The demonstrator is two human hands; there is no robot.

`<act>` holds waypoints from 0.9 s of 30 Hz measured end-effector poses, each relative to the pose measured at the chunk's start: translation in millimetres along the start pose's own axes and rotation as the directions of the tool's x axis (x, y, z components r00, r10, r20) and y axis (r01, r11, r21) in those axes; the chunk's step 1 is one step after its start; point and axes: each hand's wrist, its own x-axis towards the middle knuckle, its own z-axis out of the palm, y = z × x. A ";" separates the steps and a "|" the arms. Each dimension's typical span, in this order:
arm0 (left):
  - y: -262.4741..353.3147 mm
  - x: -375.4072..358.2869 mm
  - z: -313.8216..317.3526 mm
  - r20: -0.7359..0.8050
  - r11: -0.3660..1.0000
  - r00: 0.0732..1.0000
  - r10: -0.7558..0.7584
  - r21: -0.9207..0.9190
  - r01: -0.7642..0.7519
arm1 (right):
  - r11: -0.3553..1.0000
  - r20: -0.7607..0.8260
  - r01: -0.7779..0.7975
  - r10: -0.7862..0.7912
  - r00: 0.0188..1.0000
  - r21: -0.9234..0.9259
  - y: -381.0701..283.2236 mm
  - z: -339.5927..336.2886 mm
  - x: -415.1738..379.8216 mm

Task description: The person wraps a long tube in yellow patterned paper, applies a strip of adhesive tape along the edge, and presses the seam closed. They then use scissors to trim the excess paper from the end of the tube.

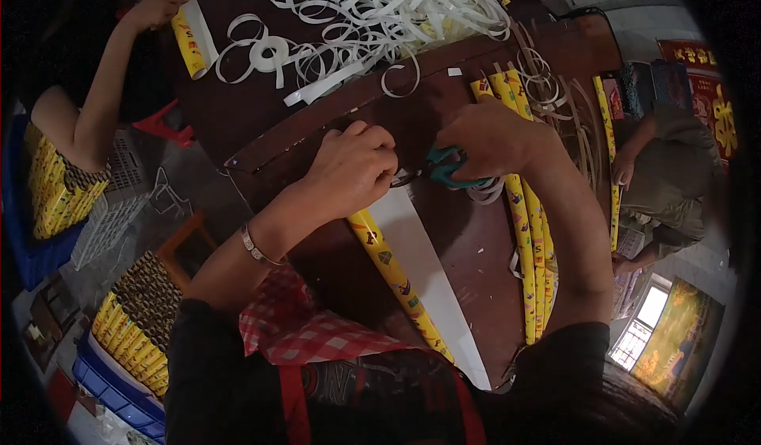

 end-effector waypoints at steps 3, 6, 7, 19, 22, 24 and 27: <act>-0.9 -0.2 0.0 -0.001 1.000 1.000 0.008 -0.005 -0.008 | 0.999 0.038 -0.004 0.002 0.999 0.036 5.2 -4.1 5.5; -1.2 0.0 1.6 -0.012 1.000 1.000 0.000 -0.011 0.000 | 0.999 0.107 -0.022 0.018 0.994 0.044 3.9 -12.2 10.6; -1.2 0.3 2.2 -0.020 1.000 1.000 -0.005 -0.012 0.004 | 0.998 0.134 -0.042 0.036 0.990 0.041 2.9 -14.4 11.3; -1.3 0.7 2.1 -0.006 1.000 1.000 -0.007 -0.002 0.007 | 0.998 0.016 -0.001 0.002 1.000 -0.061 1.9 -3.0 0.5; -2.1 1.2 3.2 0.000 1.000 1.000 -0.010 0.002 0.010 | 0.997 0.072 -0.055 0.059 0.996 -0.058 -4.8 -7.5 0.8; -1.9 1.2 2.8 0.000 1.000 1.000 -0.010 0.004 0.010 | 0.998 0.060 -0.036 0.040 0.997 -0.052 -5.1 -4.3 0.0; -1.4 1.2 1.9 0.002 1.000 1.000 -0.010 0.007 0.010 | 1.000 0.026 -0.014 0.014 1.000 -0.010 -3.5 0.4 -1.1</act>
